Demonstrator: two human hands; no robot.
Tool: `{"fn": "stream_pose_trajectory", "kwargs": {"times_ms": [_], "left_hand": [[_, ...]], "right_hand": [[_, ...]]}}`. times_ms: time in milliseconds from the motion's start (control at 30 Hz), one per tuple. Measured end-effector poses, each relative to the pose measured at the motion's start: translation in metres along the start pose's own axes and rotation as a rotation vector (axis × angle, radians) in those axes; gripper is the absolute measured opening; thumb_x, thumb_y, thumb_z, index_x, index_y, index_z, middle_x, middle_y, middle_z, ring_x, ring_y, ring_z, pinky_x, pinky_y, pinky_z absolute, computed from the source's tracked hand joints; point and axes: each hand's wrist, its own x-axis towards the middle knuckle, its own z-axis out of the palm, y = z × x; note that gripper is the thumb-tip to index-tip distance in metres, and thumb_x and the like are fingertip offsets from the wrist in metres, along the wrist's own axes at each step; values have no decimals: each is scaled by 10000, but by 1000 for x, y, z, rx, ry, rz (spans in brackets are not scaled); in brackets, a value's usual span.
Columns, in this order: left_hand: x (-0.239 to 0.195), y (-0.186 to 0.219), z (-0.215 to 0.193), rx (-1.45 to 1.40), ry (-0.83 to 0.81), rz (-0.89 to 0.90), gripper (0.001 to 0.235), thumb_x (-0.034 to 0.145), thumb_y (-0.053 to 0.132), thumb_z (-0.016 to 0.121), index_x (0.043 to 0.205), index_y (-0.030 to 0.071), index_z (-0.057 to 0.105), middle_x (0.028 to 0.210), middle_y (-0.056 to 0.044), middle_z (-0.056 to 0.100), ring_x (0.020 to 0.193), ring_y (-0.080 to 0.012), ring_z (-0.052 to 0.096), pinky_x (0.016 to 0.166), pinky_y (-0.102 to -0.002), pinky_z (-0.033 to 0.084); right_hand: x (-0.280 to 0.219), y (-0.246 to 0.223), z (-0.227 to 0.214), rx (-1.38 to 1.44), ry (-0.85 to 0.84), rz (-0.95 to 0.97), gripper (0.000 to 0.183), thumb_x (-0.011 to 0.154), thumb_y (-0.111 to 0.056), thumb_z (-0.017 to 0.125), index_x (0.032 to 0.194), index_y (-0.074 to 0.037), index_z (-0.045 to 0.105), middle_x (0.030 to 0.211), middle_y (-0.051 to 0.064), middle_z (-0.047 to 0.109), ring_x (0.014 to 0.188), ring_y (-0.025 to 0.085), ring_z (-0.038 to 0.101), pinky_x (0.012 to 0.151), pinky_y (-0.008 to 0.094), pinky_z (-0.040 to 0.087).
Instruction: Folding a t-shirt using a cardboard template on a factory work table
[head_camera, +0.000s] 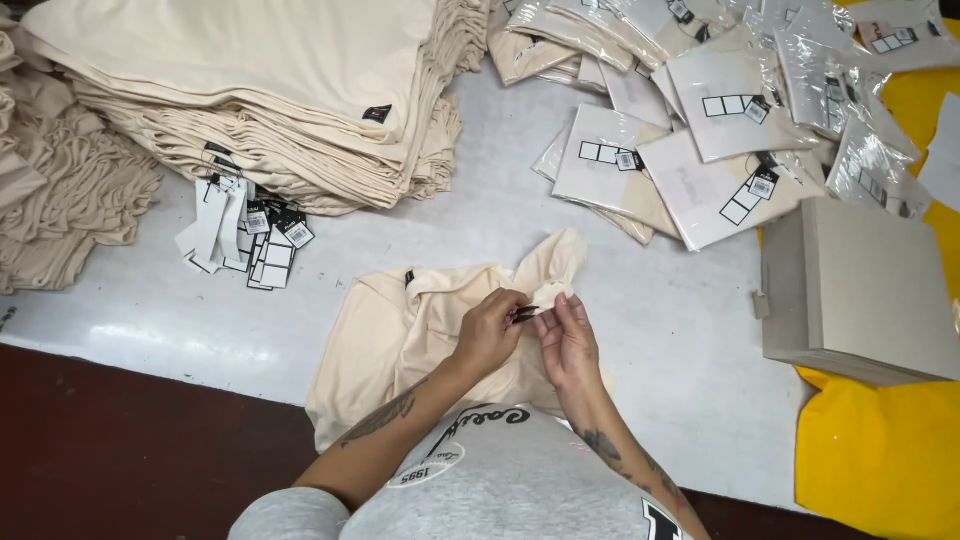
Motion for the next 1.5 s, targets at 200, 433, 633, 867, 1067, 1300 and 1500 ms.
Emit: {"fn": "stream_pose_trajectory", "kwargs": {"times_ms": [200, 433, 633, 867, 1067, 1300, 1500], "left_hand": [[0, 7, -8, -105, -40, -1, 208, 816, 78, 761, 998, 159, 705, 863, -37, 724, 856, -275, 730, 750, -378, 601], [-1, 25, -29, -138, -112, 134, 460, 813, 246, 831, 1238, 128, 697, 1072, -132, 756, 1000, -351, 719, 865, -451, 584], [2, 2, -21, 65, -26, 199, 404, 1028, 230, 561, 1429, 210, 612, 903, -113, 620, 857, -357, 643, 791, -449, 525], [-2, 3, -16, 41, 63, 257, 317, 976, 262, 680, 1275, 177, 741, 914, -79, 716, 828, -273, 701, 773, -379, 562], [7, 15, -23, -84, 102, 132, 356, 972, 198, 682, 1324, 141, 697, 887, -124, 702, 789, -310, 688, 737, -416, 558], [2, 0, -25, -173, 60, -87, 387, 1001, 182, 645, 1386, 143, 637, 938, -176, 680, 859, -344, 685, 768, -430, 554], [21, -100, -106, -751, 310, -658, 373, 1031, 152, 506, 1347, -5, 625, 921, -8, 573, 826, -88, 574, 715, -111, 460]], "right_hand": [[-11, -7, 15, 12, -8, -25, 184, 985, -163, 665, 1167, -158, 642, 1113, 64, 756, 1031, 211, 746, 963, 369, 596], [-14, -8, 19, 20, -21, -20, 178, 988, -168, 665, 1165, -165, 651, 1105, 68, 767, 1026, 205, 751, 953, 375, 604], [-17, -11, 25, 40, -28, -3, 170, 998, -169, 648, 1168, -160, 651, 1125, 77, 764, 1062, 228, 741, 995, 408, 580], [-22, -8, 26, 82, 9, 9, 175, 978, -134, 675, 1153, -143, 670, 1071, 80, 767, 1012, 227, 751, 992, 418, 586], [-18, -14, 32, 119, 7, 24, 163, 970, -131, 685, 1132, -149, 692, 1072, 85, 765, 1022, 242, 750, 1001, 447, 580], [-11, -23, 16, 206, -2, 34, 143, 972, -135, 684, 1112, -161, 704, 1070, 66, 764, 1050, 230, 740, 1026, 486, 565], [-10, -115, -6, 349, -14, -85, 190, 978, -198, 673, 1146, -135, 737, 1248, 95, 733, 1210, 240, 688, 1109, 497, 524]]}}
